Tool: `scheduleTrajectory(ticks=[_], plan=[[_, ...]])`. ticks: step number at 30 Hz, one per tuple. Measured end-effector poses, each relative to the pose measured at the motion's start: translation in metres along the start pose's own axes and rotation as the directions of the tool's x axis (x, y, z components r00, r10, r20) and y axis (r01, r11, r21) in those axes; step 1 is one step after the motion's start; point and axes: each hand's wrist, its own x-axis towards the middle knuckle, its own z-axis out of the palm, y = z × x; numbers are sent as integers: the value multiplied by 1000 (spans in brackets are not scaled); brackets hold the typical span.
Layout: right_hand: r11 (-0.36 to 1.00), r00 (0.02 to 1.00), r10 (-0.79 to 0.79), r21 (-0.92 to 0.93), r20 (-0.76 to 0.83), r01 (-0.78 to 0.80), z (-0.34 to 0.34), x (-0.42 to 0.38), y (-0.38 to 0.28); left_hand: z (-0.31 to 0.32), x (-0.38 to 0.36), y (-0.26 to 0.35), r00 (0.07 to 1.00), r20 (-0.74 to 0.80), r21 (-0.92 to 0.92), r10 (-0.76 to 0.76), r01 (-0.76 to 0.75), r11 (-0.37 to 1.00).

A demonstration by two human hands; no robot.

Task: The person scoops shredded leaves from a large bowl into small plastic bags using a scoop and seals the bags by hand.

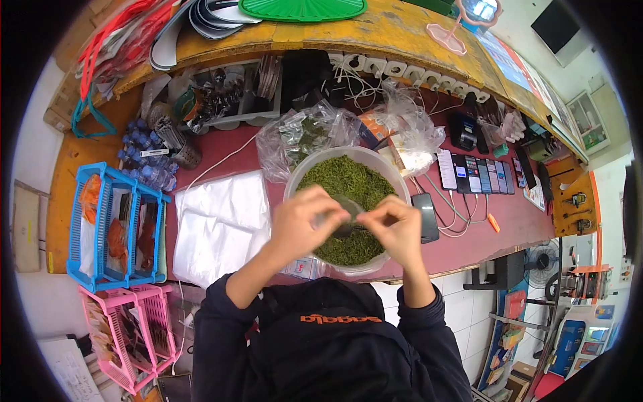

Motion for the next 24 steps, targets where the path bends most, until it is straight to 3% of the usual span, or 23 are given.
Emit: scheduleTrajectory(ticks=[2,4,5,7,8,9,10,11,12,14,15,16,18,20,22,24], plan=[[925,982,160,332,97,-184,13,-8,2,14,0,10,997,81,-85,13,-6,996],[811,937,209,486,280,-326,9,-8,-1,18,-1,6,993,114,-243,-10,37,969],[811,938,212,486,276,-326,7,-9,-3,18,-1,7,993,117,-245,-8,36,969],[464,776,295,627,557,-626,4,-11,-4,18,-3,10,977,202,-335,-69,135,932],[463,776,295,627,558,-627,6,-13,0,19,-5,11,977,202,-334,-69,135,933],[768,838,288,411,464,-491,10,-16,5,19,-9,10,985,164,-157,-47,73,985],[948,894,235,114,380,-298,13,-18,9,21,-13,10,991,129,29,-17,13,1000],[983,966,-98,-125,241,131,16,-18,10,26,-18,9,996,84,132,-2,-9,991],[983,966,-98,-125,238,131,16,-18,14,25,-20,9,996,85,132,0,-11,991],[908,964,-248,-370,-96,197,11,-16,29,17,-25,6,997,-67,232,-39,54,971],[896,965,-195,-431,-176,103,-1,-11,34,6,-24,3,994,-83,215,-70,87,973],[882,988,-33,-470,-150,-42,-14,-9,28,3,-21,2,994,-87,217,-72,90,972],[980,977,156,-143,143,-135,-14,-13,8,-1,-18,1,991,-16,164,-136,136,977],[997,940,25,-78,339,2,2,-17,-8,11,-15,6,993,39,108,-109,104,989],[996,931,6,-89,365,28,9,-20,-7,20,-14,4,992,121,-35,-23,28,999],[990,927,-60,-96,370,102,9,-19,-4,18,-15,1,990,136,-33,-43,47,998]])
